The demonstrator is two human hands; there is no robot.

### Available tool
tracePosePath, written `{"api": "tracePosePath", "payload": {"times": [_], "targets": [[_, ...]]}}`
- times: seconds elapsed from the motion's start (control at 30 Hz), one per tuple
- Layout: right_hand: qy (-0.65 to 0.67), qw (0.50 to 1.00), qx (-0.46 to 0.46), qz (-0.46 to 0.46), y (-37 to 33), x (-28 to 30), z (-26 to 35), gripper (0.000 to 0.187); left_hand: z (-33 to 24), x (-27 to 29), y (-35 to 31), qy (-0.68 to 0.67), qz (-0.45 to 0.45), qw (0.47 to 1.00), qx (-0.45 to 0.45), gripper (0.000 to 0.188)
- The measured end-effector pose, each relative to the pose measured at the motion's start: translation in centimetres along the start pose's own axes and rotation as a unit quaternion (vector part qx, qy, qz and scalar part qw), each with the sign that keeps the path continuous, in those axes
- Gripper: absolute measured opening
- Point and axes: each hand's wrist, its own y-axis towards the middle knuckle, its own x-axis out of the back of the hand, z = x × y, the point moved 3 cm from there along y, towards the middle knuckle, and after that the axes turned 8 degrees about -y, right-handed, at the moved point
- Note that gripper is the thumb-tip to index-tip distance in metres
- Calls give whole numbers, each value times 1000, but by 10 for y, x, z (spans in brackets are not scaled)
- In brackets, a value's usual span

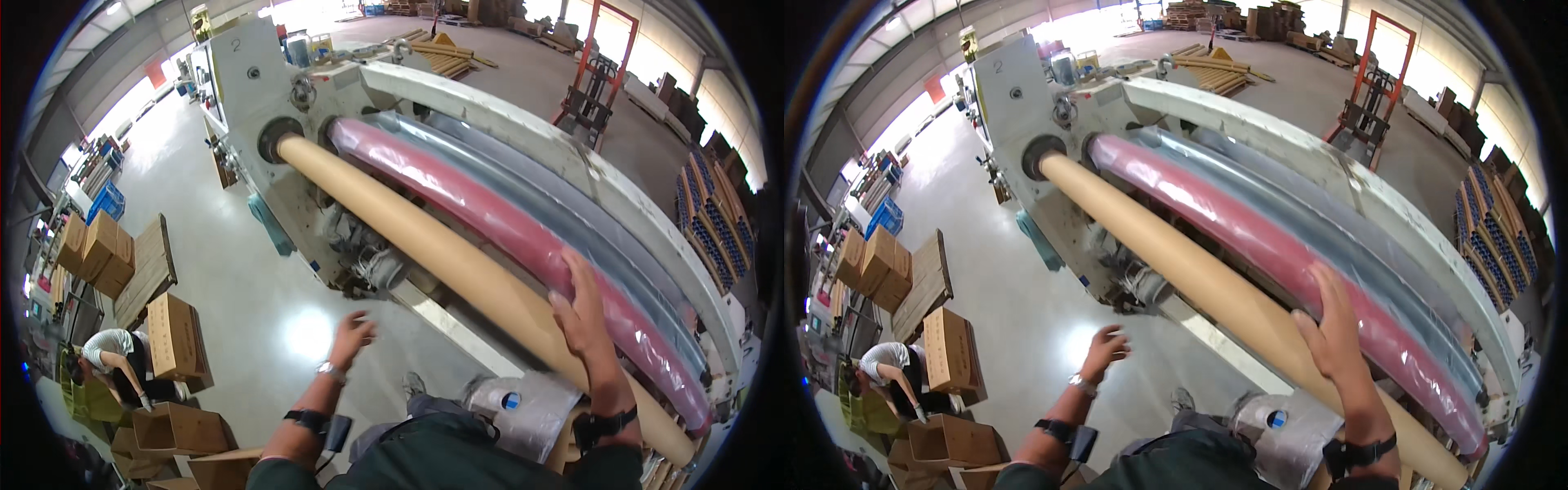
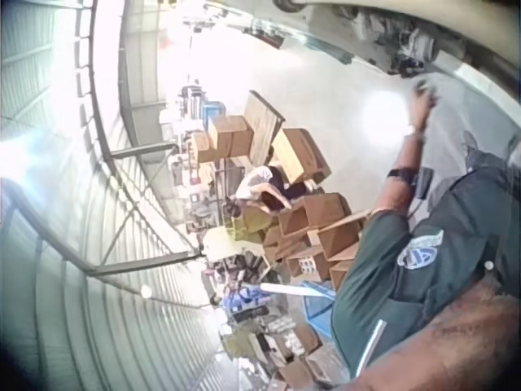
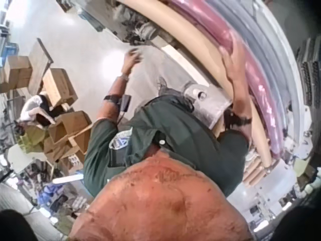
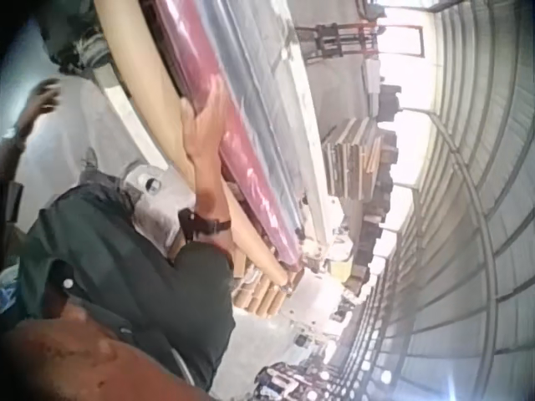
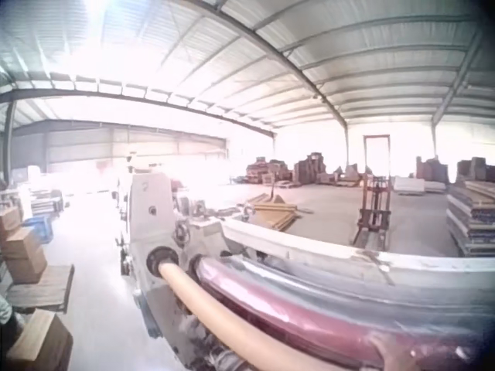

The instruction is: Replacing a finished roll of plastic wrap with a new cardboard core on a winding machine.

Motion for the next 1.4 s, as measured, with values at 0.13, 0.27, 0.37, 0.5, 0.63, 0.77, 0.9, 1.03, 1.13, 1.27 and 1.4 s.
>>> {"api": "tracePosePath", "payload": {"times": [0.13,0.27,0.37,0.5,0.63,0.77,0.9,1.03,1.13,1.27,1.4], "targets": [[-34,998,-31,52,145,-58,-25,62,-49,145,31,-14,-172,985,-21,50],[-70,976,-136,156,225,-114,-57,69,-76,257,83,-71,-247,965,-40,45],[-113,951,-193,213,229,-157,-56,73,-107,329,146,-102,-269,954,-85,41],[-95,948,-234,194,230,-164,-5,72,-191,420,260,-102,-256,945,-173,37],[-166,946,-245,132,216,-165,9,70,-291,447,356,-7,-249,930,-269,42],[-245,944,-214,61,204,-176,13,67,-364,411,397,6,-231,885,-404,54],[-215,941,-260,22,200,-176,19,65,-389,364,399,88,-150,869,-464,56],[-210,935,-283,29,210,-181,33,62,-399,376,419,147,-189,850,-469,47],[-228,931,-279,52,216,-191,36,62,-414,426,442,202,-247,793,-519,44],[-276,906,-310,85,201,-186,35,64,-473,458,485,232,-339,788,-458,36],[-273,898,-338,70,211,-197,42,66,-481,487,539,140,-360,862,-328,40]]}}
